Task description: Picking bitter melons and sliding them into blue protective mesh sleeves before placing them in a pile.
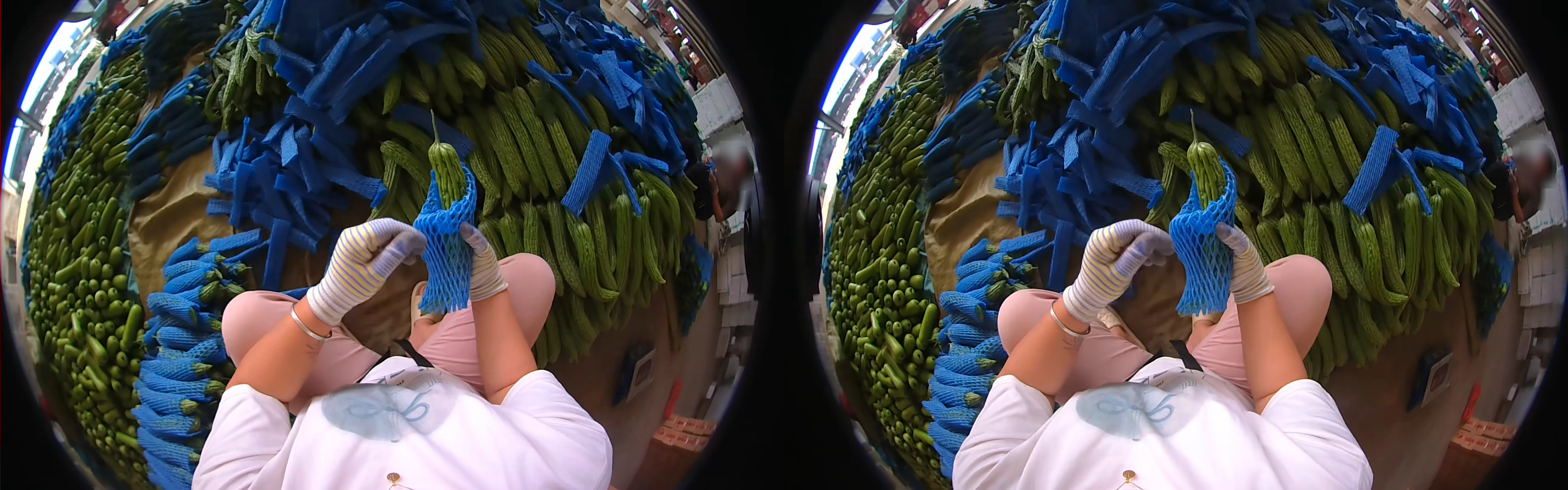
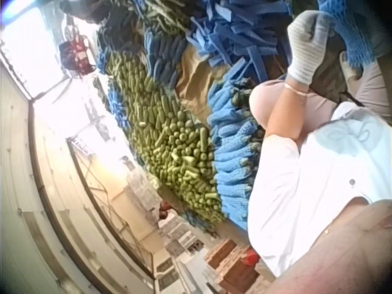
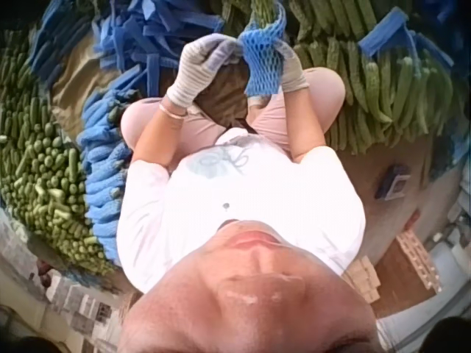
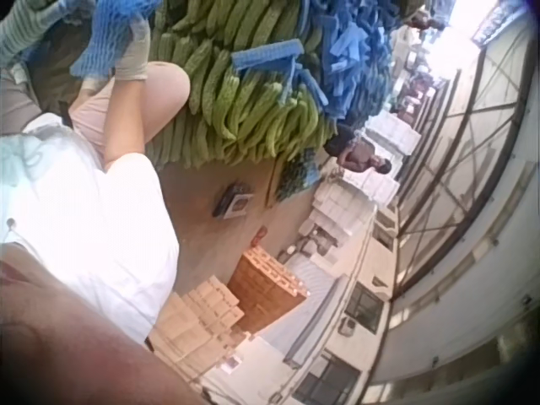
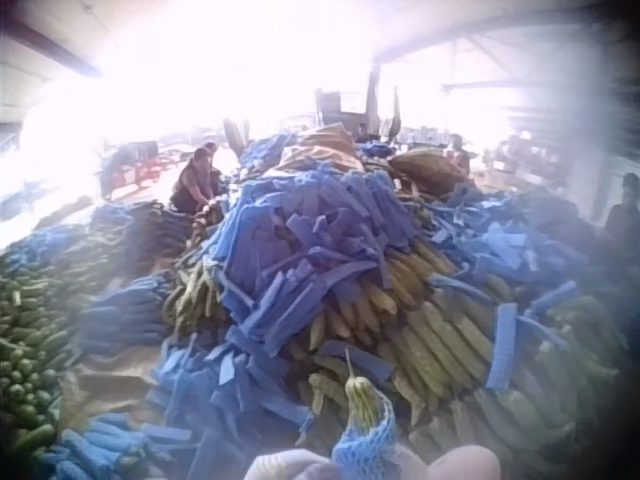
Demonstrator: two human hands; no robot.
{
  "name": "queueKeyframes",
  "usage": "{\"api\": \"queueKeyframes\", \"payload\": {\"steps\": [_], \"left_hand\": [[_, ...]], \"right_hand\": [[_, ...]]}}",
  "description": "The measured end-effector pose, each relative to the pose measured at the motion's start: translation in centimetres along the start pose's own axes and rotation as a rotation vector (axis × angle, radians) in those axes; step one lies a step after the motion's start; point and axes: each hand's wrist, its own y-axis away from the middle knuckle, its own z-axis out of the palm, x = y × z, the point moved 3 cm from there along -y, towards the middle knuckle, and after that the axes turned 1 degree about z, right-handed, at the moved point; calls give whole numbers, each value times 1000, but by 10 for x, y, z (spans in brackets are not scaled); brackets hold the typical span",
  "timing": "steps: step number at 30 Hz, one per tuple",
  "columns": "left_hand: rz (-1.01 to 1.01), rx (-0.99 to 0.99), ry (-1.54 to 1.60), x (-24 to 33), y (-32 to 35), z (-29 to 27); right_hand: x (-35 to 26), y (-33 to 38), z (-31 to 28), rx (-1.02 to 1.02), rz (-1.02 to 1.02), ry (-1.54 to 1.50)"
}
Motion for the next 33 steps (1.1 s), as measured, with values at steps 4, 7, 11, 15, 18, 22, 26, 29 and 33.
{"api": "queueKeyframes", "payload": {"steps": [4,7,11,15,18,22,26,29,33], "left_hand": [[281,183,-472,8,-21,-15],[304,97,-561,2,-21,-4],[168,-32,-676,-1,-13,4],[264,41,-761,10,-12,9],[260,299,-466,27,-9,-4],[61,435,-14,9,-20,-17],[-242,447,266,-30,-26,-24],[-176,206,347,-34,-17,-6],[-205,344,604,-30,-15,-19]], "right_hand": [[17,7,10,-109,5,100],[25,5,14,-140,9,151],[22,9,31,-61,45,20],[21,11,5,-88,40,148],[14,18,8,-130,46,102],[12,18,13,-143,-6,79],[18,6,24,-81,-107,263],[25,5,56,-16,-263,617],[11,20,62,-133,-294,791]]}}
